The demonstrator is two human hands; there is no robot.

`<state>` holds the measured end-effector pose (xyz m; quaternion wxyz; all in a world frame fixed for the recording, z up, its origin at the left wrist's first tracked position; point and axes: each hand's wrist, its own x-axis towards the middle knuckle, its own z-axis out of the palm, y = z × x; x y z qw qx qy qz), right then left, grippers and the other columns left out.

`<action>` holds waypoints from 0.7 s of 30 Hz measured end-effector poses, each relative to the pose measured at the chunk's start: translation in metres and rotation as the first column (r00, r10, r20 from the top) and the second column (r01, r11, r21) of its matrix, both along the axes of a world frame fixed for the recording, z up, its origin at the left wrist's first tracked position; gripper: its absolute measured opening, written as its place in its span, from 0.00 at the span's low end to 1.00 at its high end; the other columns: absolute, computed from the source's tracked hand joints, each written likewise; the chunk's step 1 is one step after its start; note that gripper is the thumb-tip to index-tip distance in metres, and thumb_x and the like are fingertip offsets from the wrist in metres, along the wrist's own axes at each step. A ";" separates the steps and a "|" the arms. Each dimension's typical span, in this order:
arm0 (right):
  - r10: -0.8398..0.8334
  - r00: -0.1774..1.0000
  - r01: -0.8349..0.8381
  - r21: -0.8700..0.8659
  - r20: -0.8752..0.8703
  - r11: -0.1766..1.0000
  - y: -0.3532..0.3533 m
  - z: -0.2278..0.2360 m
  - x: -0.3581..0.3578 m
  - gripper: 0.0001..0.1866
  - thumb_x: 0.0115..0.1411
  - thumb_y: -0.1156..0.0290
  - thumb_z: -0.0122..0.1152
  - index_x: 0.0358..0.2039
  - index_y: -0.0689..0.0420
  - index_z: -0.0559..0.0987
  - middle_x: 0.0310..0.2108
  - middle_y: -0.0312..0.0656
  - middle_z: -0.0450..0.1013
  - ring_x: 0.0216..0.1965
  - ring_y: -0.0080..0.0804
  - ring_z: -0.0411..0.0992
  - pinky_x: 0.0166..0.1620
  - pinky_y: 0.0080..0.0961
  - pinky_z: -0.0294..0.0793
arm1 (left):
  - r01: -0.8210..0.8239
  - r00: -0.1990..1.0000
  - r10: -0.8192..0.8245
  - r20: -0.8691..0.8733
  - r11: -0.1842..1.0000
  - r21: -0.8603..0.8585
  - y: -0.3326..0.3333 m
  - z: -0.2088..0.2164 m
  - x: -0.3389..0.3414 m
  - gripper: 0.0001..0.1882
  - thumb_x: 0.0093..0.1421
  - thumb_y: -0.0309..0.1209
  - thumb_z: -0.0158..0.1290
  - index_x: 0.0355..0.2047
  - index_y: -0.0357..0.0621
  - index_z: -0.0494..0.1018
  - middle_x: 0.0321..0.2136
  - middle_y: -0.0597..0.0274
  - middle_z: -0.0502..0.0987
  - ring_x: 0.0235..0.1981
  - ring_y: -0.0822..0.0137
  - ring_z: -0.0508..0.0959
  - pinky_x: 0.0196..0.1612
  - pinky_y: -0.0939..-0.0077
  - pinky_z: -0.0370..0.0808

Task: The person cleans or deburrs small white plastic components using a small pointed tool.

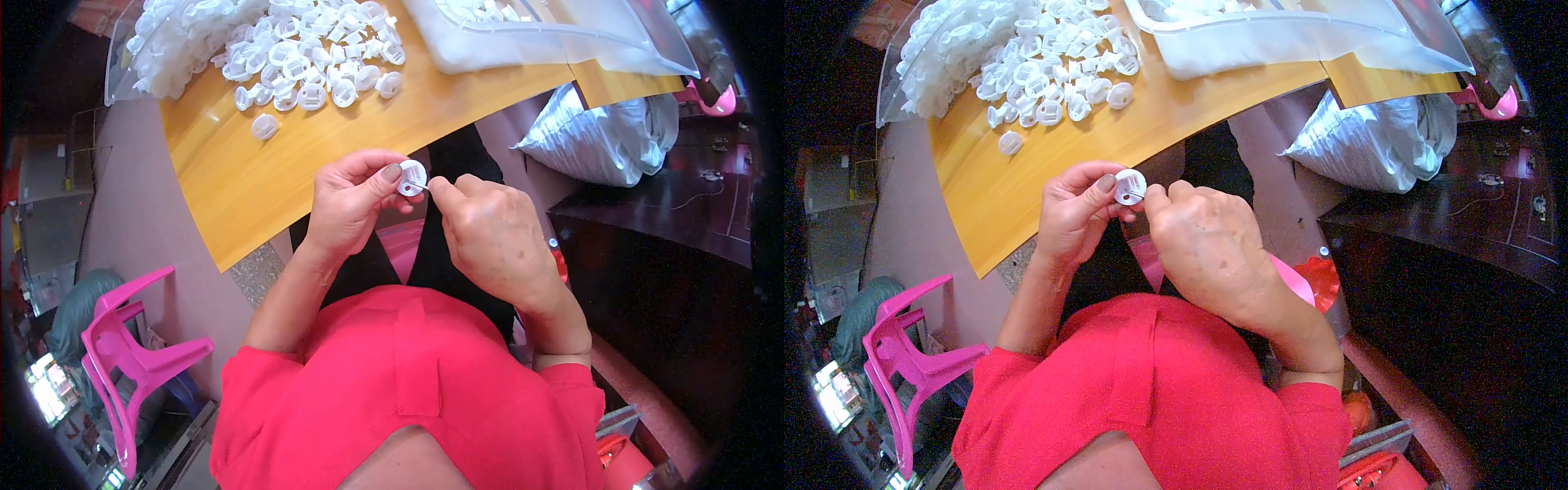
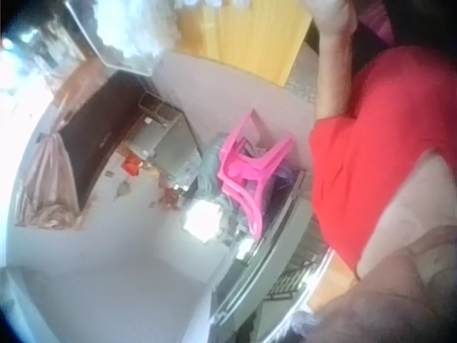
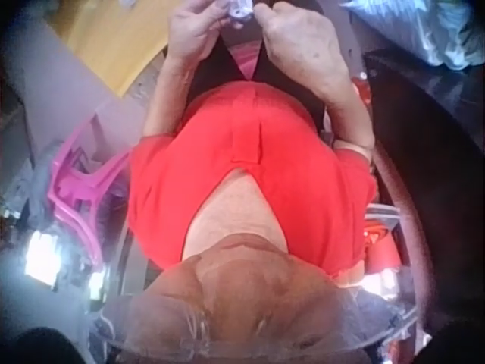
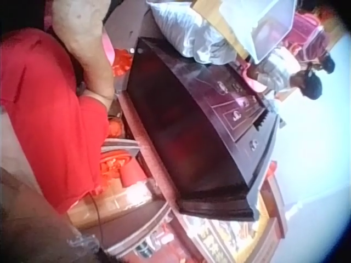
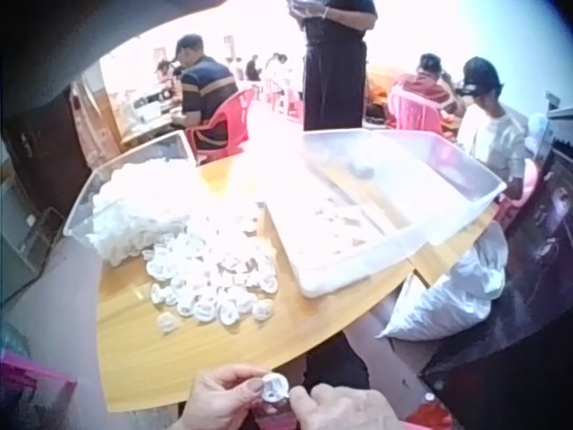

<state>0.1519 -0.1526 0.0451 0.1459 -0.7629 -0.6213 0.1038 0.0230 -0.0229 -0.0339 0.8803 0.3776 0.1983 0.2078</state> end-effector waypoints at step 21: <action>0.229 0.966 -0.217 -0.099 0.123 0.971 0.005 0.001 0.002 0.06 0.48 0.75 0.54 0.29 0.58 0.71 0.22 0.41 0.69 0.26 0.39 0.73 0.27 0.34 0.72 | 0.058 0.991 -0.049 -0.124 0.995 0.075 0.002 0.007 -0.003 0.08 0.61 0.24 0.53 0.36 0.29 0.75 0.28 0.53 0.79 0.26 0.69 0.79 0.30 0.78 0.78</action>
